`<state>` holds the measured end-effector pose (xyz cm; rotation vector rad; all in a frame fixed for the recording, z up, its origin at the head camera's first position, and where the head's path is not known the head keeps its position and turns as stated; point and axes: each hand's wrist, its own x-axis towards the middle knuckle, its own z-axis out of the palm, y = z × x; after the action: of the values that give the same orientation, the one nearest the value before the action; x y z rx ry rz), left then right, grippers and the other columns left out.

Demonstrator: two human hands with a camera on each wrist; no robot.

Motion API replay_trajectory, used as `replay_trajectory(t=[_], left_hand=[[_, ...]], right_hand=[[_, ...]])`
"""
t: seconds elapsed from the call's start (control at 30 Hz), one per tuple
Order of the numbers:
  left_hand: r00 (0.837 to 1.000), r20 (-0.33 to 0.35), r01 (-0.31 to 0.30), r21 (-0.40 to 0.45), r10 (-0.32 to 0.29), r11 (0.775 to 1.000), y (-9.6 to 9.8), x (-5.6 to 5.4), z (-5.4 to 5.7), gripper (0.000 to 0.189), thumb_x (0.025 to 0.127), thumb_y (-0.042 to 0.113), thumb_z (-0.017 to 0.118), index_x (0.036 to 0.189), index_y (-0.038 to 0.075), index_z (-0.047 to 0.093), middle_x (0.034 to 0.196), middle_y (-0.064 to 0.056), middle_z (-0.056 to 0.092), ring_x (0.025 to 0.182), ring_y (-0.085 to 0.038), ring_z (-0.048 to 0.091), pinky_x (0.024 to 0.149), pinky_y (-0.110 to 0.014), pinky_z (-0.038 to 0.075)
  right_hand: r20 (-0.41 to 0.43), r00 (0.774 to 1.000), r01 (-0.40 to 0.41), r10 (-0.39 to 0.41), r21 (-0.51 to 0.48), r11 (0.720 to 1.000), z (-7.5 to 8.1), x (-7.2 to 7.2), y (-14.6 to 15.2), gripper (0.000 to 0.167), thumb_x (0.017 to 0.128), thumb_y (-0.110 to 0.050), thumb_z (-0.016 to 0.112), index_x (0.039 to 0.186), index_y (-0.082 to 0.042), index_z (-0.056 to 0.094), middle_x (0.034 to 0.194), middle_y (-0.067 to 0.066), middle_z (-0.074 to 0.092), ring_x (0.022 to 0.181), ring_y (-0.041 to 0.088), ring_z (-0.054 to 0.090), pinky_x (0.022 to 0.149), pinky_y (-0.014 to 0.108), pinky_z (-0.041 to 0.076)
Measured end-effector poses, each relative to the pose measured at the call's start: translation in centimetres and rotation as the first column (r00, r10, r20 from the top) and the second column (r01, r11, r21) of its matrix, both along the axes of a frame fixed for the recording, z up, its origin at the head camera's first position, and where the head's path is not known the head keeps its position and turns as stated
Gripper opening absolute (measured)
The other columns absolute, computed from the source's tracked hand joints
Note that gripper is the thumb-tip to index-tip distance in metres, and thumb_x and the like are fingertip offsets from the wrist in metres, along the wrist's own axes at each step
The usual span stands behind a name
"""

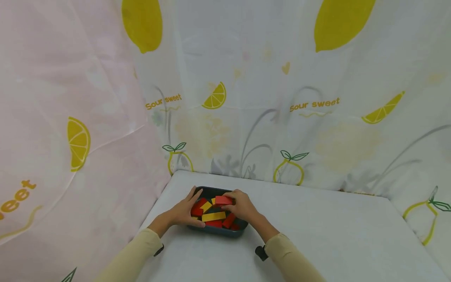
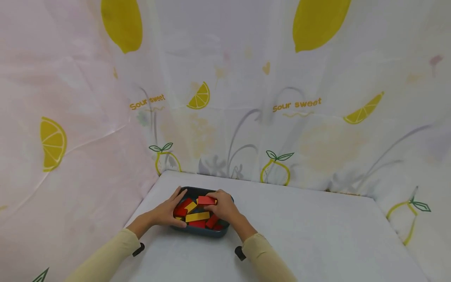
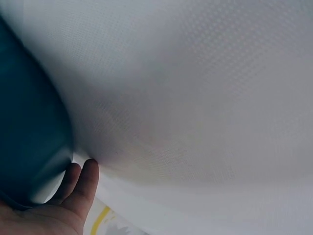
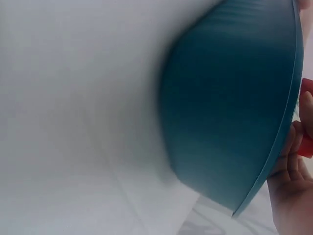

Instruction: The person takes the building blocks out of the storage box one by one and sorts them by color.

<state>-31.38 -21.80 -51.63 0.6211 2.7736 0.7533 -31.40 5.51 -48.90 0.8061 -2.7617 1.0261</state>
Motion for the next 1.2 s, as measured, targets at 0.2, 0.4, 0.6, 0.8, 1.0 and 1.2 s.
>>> replay_trajectory(t=[0.2, 0.4, 0.6, 0.8, 1.0, 1.2], left_hand=[[1.0, -0.009, 0.01, -0.013, -0.01, 1.0, -0.2, -0.2, -0.2, 0.122, 0.069, 0.066, 0.079, 0.161, 0.025, 0.009, 0.167, -0.015, -0.005, 0.142, -0.047, 0.033, 0.109, -0.065, 0.035], [1.0, -0.016, 0.015, -0.02, -0.015, 1.0, -0.2, -0.3, -0.2, 0.123, 0.068, 0.069, 0.077, 0.161, 0.022, 0.011, 0.167, -0.016, -0.004, 0.142, -0.046, 0.033, 0.11, -0.065, 0.035], [1.0, -0.021, 0.001, -0.007, -0.001, 1.0, 0.0, -0.3, -0.1, 0.124, 0.068, 0.067, 0.079, 0.161, 0.021, 0.01, 0.167, -0.015, -0.003, 0.142, -0.046, 0.034, 0.109, -0.065, 0.035], [1.0, -0.013, -0.008, -0.015, 0.008, 1.0, 0.1, -0.2, -0.1, 0.122, 0.07, 0.061, 0.081, 0.161, 0.021, 0.011, 0.167, -0.016, -0.003, 0.142, -0.046, 0.033, 0.109, -0.065, 0.035], [1.0, -0.006, 0.002, -0.025, -0.002, 1.0, 0.3, -0.2, -0.1, 0.121, 0.07, 0.063, 0.08, 0.16, 0.021, 0.012, 0.167, -0.015, -0.004, 0.143, -0.046, 0.032, 0.11, -0.064, 0.035], [1.0, -0.019, 0.012, -0.051, -0.013, 0.999, 0.0, -0.4, -0.2, 0.119, 0.07, 0.064, 0.079, 0.16, 0.024, 0.012, 0.168, -0.012, 0.0, 0.142, -0.045, 0.034, 0.109, -0.065, 0.035]], right_hand=[[-0.047, 0.999, 0.021, -0.023, -0.027, 0.999, 0.3, -0.2, 1.8, 0.033, 0.082, -0.022, 0.081, 0.114, -0.015, 0.073, 0.1, 0.005, 0.066, 0.085, 0.014, 0.056, 0.07, 0.025, 0.049], [-0.049, 0.995, 0.084, -0.088, -0.072, 0.994, 0.8, -0.5, 4.1, 0.032, 0.08, -0.018, 0.083, 0.111, -0.017, 0.074, 0.099, 0.005, 0.067, 0.076, 0.012, 0.054, 0.066, 0.023, 0.048], [-0.032, 0.986, 0.162, -0.166, -0.096, 0.982, 0.6, -1.0, 7.0, 0.034, 0.079, -0.018, 0.084, 0.111, -0.014, 0.074, 0.099, 0.007, 0.067, 0.069, 0.012, 0.055, 0.062, 0.022, 0.049], [0.053, 0.964, 0.266, -0.262, -0.098, 0.959, -0.1, -1.4, 10.1, 0.039, 0.081, -0.017, 0.082, 0.118, -0.01, 0.072, 0.105, 0.012, 0.067, 0.074, 0.017, 0.059, 0.063, 0.023, 0.052], [0.108, 0.935, 0.348, -0.338, -0.085, 0.934, -1.0, -1.2, 12.5, 0.04, 0.082, -0.015, 0.08, 0.12, -0.006, 0.07, 0.107, 0.016, 0.067, 0.081, 0.023, 0.059, 0.064, 0.028, 0.055], [0.166, 0.923, 0.358, -0.346, -0.044, 0.933, -2.3, -1.4, 13.0, 0.04, 0.084, -0.015, 0.079, 0.121, -0.005, 0.069, 0.107, 0.017, 0.065, 0.082, 0.023, 0.057, 0.063, 0.026, 0.052]])
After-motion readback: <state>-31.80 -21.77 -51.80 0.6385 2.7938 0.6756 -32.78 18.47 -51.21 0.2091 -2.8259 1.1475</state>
